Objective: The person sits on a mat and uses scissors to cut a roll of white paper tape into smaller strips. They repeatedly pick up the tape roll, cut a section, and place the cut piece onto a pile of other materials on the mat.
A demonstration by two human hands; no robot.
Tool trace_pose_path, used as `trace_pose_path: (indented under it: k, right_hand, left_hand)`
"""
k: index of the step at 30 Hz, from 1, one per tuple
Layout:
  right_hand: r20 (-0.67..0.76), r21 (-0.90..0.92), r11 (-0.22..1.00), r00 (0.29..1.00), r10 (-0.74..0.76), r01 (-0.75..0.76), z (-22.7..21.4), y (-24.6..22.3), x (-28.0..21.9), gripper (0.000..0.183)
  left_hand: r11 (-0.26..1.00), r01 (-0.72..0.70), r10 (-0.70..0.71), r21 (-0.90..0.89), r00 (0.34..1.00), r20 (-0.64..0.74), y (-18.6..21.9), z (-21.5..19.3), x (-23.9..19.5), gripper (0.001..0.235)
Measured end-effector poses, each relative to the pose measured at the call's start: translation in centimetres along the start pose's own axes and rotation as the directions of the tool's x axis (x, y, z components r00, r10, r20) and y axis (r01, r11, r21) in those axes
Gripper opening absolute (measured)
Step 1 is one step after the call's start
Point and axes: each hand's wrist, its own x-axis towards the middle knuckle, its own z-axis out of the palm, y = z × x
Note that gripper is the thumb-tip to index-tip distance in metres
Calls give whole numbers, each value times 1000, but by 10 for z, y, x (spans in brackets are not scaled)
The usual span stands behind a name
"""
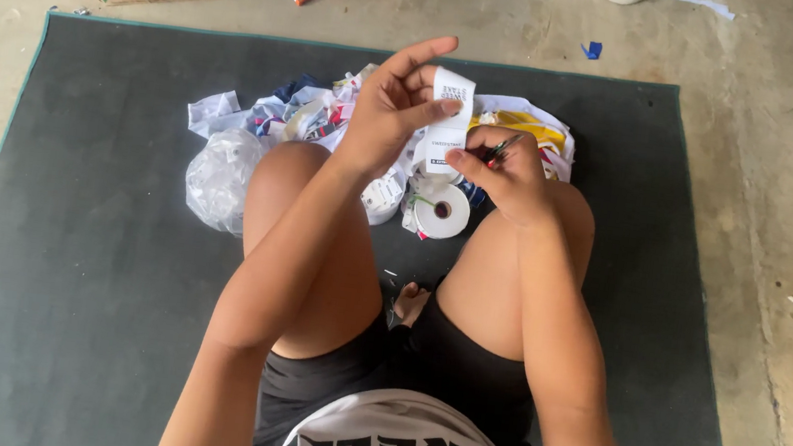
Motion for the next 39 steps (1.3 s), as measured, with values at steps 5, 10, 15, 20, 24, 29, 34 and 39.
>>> trace_pose_path:
  k: [5,10,15,20,24,29,34,39]
  right_hand:
    - [48,-87,996,999,-8,12,-1,9,2,27]
    - [-79,142,985,991,112,-100,-9,26,4,37]
    - [-185,180,981,978,101,-67,-18,16,5,63]
    - [-342,126,982,924,174,-138,-23,14,6,81]
    - [-437,-35,956,865,248,-292,-28,22,6,69]
    - [-468,-535,763,879,91,-364,-29,35,5,72]
    - [-326,-579,803,943,-72,-139,-30,36,-1,70]
    - [-314,-711,693,937,-155,-124,-31,60,-3,68]
  left_hand:
    - [999,-32,29,41,998,61,10,-8,-6,51]
    - [957,-23,9,291,999,48,19,-2,-8,43]
    - [898,-84,45,432,994,100,12,-2,-9,46]
    - [848,-64,37,526,997,61,14,9,-16,40]
    - [870,-62,7,489,994,113,20,12,-23,41]
    - [824,-73,-1,562,992,129,18,7,-28,39]
    - [894,-148,104,424,987,126,10,9,-27,40]
    - [851,-136,83,507,988,127,9,8,-33,47]
